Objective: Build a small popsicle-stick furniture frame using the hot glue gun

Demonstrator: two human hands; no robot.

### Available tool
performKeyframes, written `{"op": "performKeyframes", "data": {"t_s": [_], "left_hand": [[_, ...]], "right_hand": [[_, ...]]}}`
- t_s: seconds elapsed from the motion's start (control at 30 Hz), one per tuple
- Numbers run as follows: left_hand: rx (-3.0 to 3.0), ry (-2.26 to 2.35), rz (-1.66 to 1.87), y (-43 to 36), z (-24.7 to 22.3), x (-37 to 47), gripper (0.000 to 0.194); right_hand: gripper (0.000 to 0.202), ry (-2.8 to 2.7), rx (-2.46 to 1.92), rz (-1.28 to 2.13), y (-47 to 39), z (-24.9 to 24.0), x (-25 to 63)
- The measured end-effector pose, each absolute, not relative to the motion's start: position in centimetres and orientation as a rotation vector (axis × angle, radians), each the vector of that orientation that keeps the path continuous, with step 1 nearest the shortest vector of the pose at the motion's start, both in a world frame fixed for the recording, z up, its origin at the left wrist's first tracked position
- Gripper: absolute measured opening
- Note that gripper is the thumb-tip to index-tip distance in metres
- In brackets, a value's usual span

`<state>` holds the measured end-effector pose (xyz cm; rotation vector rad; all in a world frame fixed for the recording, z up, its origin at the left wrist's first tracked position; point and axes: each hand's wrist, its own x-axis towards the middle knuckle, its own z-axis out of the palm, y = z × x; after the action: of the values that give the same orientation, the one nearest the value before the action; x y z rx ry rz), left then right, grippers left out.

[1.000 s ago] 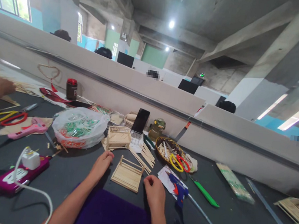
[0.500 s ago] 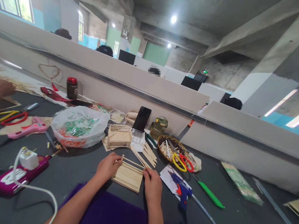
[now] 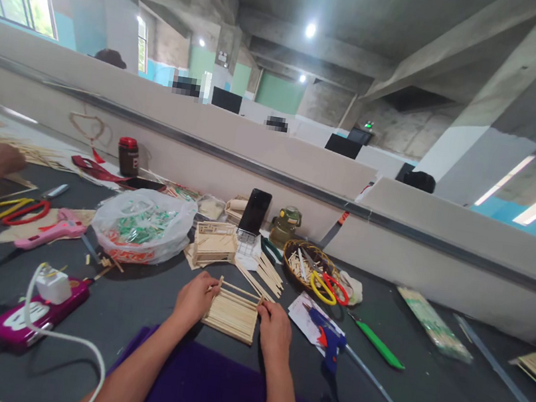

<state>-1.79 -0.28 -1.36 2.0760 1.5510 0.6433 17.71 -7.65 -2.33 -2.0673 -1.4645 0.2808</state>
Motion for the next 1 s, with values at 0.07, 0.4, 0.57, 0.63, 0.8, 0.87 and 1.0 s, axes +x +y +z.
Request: {"op": "performKeyframes", "data": {"t_s": [0.07,0.4,0.57,0.63,0.8,0.87,1.0], "left_hand": [[2.076,1.547,0.644,-0.2,-1.5,-1.8,0.021],[2.101,1.546,0.647,-0.2,-2.0,-1.9,0.021],[2.117,1.556,0.641,-0.3,-2.0,-1.8,0.02],[2.121,1.552,0.645,-0.4,-2.0,-1.9,0.021],[2.102,1.516,0.673,-0.5,-2.0,-2.2,0.019],[2.073,1.476,0.703,-0.3,-2.2,-2.5,0.017],[1.799,1.377,0.89,0.3,-2.5,-3.2,0.026]], "right_hand": [[0.027,-1.469,-2.065,0.269,-7.6,-2.4,17.7],[0.026,-1.507,-2.095,0.212,-7.5,-2.7,17.9],[0.026,-1.511,-2.111,0.221,-7.6,-2.5,17.7],[0.026,-1.509,-2.113,0.231,-7.6,-2.3,17.8],[0.026,-1.422,-2.082,0.208,-8.4,-1.5,18.5],[0.026,-1.353,-2.112,0.2,-9.0,-1.0,18.9],[0.017,-1.336,-2.224,0.326,-10.2,-0.5,19.0]]}}
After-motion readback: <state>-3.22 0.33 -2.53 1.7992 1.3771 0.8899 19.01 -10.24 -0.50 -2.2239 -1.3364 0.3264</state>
